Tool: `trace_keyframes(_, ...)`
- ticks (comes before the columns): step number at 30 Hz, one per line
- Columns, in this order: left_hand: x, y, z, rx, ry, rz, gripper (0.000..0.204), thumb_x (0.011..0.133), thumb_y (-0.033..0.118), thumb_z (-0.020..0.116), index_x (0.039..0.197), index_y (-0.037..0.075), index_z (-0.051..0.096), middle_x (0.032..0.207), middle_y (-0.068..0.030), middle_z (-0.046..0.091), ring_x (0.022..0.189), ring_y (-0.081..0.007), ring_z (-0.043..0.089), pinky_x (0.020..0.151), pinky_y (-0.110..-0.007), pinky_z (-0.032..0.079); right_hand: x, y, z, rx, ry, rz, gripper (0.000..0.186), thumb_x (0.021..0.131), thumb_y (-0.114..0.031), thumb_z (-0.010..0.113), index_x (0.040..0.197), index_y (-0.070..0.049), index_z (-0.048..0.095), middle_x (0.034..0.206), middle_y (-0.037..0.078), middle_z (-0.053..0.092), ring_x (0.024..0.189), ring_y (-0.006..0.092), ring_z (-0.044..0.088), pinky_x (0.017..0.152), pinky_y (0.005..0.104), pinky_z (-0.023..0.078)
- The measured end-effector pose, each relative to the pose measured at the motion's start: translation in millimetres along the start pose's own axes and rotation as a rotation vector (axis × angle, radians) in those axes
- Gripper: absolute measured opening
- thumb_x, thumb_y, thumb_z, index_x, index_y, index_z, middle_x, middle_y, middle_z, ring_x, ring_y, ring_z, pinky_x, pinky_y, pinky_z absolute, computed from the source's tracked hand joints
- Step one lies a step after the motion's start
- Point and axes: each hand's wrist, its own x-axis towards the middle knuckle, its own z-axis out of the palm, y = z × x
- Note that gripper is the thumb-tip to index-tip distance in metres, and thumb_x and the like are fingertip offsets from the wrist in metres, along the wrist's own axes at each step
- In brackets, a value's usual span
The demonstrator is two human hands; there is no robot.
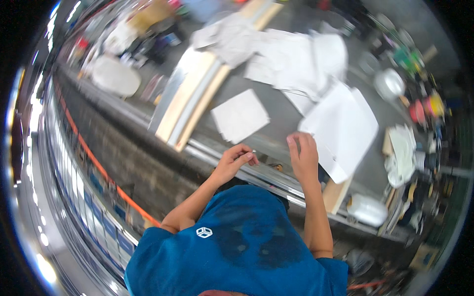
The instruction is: The person sits on the floor and uses a hacksaw to cut a small metal bracket. They pause to inspect the cut, then continue sawing. Later, they walk to a workbench, unwrap a plastic bag, and use a sanding block to smooth the cut edge of the metal piece.
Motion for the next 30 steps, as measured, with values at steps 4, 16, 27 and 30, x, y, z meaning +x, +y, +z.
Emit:
trace_keyframes(4,-43,22,-62,0.176,0.101,0.014,0.016,0.100,0.016,0.052,0.100,0.001,0.058,0.084,-0.0090,0.067,0.082,-0.0166,0.063,0.076,-0.032,0.051,-20,-82,78,0.170,-0.458,-0.068,0.035,0.099,-0.032,0.051,0.092,-0.001,0.066,0.087,0.019,0.067,0.076,0.0341,0.063,0.069,0.0418,0.047)
trace_keyframes(16,-195,49,-284,0.525,0.406,0.162,0.023,0.103,0.021,0.042,0.091,0.005,0.053,0.076,-0.0151,0.060,0.073,-0.0364,0.058,0.068,-0.045,0.045,-33,-261,320,0.385,-0.771,-0.445,0.031,0.103,-0.026,0.045,0.088,0.001,0.050,0.072,0.011,0.047,0.070,0.0199,0.048,0.068,0.0351,0.042)
trace_keyframes(27,-211,53,-454,0.608,0.483,0.111,0.019,0.102,0.022,0.044,0.095,0.005,0.051,0.073,-0.0182,0.060,0.071,-0.0400,0.058,0.067,-0.050,0.043,0,-356,475,0.498,-0.859,-0.194,0.036,0.104,-0.033,0.045,0.084,-0.004,0.054,0.071,0.001,0.050,0.069,0.0092,0.044,0.062,0.0270,0.038)
trace_keyframes(30,-194,72,-514,0.602,0.488,0.043,0.018,0.102,0.021,0.042,0.096,0.006,0.050,0.076,-0.0164,0.062,0.073,-0.0390,0.059,0.070,-0.048,0.043,30,-364,531,0.727,-0.902,-0.033,0.034,0.105,-0.037,0.042,0.090,-0.008,0.052,0.067,-0.001,0.043,0.065,0.0088,0.043,0.057,0.0251,0.035)
